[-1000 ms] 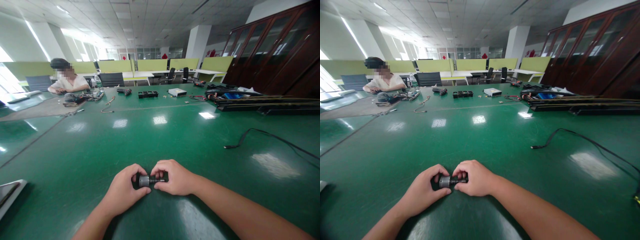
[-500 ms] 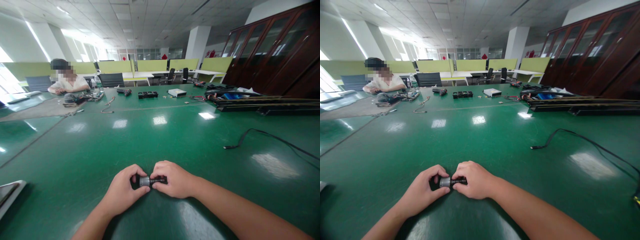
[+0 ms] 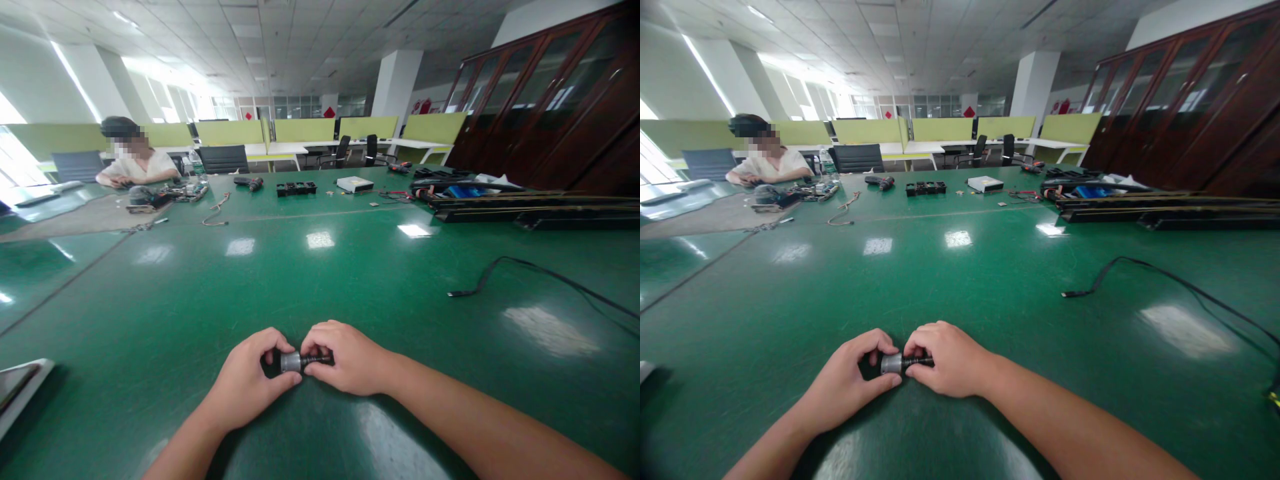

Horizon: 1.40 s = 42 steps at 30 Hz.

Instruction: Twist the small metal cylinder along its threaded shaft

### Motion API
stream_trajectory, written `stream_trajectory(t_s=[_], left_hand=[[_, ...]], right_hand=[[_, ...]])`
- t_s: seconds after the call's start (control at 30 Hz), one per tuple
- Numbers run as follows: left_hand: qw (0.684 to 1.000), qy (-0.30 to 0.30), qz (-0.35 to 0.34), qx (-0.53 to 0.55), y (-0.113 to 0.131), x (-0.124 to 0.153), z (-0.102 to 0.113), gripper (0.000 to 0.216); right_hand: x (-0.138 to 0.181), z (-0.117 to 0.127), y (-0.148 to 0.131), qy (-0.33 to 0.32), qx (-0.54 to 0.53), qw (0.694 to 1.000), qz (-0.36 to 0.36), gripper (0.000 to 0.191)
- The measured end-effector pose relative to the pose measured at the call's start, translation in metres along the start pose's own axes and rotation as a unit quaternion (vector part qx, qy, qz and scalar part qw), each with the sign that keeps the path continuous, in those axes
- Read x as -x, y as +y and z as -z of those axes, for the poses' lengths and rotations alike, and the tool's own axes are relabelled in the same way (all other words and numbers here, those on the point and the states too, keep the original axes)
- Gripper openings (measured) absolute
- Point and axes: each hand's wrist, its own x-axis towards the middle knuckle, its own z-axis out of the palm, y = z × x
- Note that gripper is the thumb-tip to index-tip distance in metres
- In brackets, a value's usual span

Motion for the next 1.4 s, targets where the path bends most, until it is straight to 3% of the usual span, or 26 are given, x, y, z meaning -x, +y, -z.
stream_trajectory(t_s=[1.4], left_hand=[[1.0, 0.007, 0.013, -0.011, 0.002, 0.0, 0.001, 0.017]], right_hand=[[0.0, 0.001, 0.01, 0.007, 0.038, 0.999, 0.012, 0.011]])
